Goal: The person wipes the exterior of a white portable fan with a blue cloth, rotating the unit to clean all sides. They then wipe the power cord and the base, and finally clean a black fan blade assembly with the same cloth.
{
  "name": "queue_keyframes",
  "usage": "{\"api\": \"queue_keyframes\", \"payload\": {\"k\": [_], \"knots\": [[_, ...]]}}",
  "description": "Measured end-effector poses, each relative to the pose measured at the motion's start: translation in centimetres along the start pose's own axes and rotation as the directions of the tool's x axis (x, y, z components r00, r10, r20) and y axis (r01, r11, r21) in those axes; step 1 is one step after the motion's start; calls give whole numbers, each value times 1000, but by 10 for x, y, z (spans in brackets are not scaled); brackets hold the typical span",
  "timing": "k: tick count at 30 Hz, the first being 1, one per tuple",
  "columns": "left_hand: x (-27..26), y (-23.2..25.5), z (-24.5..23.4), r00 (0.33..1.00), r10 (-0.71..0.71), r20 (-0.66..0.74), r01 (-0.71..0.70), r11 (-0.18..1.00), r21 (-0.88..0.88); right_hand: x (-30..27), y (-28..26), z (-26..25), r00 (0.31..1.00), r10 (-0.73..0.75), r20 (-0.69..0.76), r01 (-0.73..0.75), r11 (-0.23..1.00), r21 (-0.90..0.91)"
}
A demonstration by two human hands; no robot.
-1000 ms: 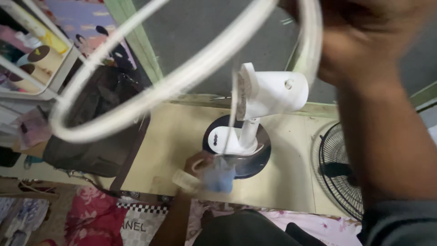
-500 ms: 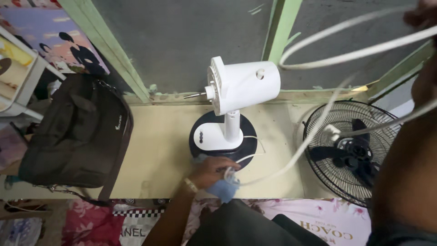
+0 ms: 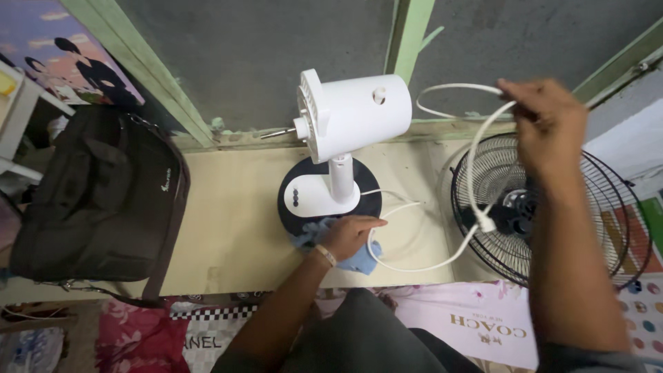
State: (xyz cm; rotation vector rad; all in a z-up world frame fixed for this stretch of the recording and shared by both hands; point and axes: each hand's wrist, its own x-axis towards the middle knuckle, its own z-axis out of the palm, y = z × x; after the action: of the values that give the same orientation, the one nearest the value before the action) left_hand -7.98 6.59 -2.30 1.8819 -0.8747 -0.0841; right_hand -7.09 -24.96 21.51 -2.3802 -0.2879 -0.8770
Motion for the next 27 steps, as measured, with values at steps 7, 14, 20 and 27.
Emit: {"api": "queue_keyframes", "payload": {"k": [7, 14, 20, 27], "knots": [[-2, -57, -8, 999, -6, 32, 8, 998, -61, -31, 19, 51, 990, 127, 63, -123, 990, -66], [-3, -64, -16, 987, -96, 126, 111, 987, -118, -52, 29, 104, 943, 231, 238, -248, 968, 44], [6, -42, -9, 990, -138, 28, 137, 990, 42, -66, 36, 140, 949, 63, 309, -57, 998, -28], [3, -17, -1, 984, -144, 105, 143, 990, 16, -93, 63, 186, 922, 66, 381, -9, 989, -148]]}}
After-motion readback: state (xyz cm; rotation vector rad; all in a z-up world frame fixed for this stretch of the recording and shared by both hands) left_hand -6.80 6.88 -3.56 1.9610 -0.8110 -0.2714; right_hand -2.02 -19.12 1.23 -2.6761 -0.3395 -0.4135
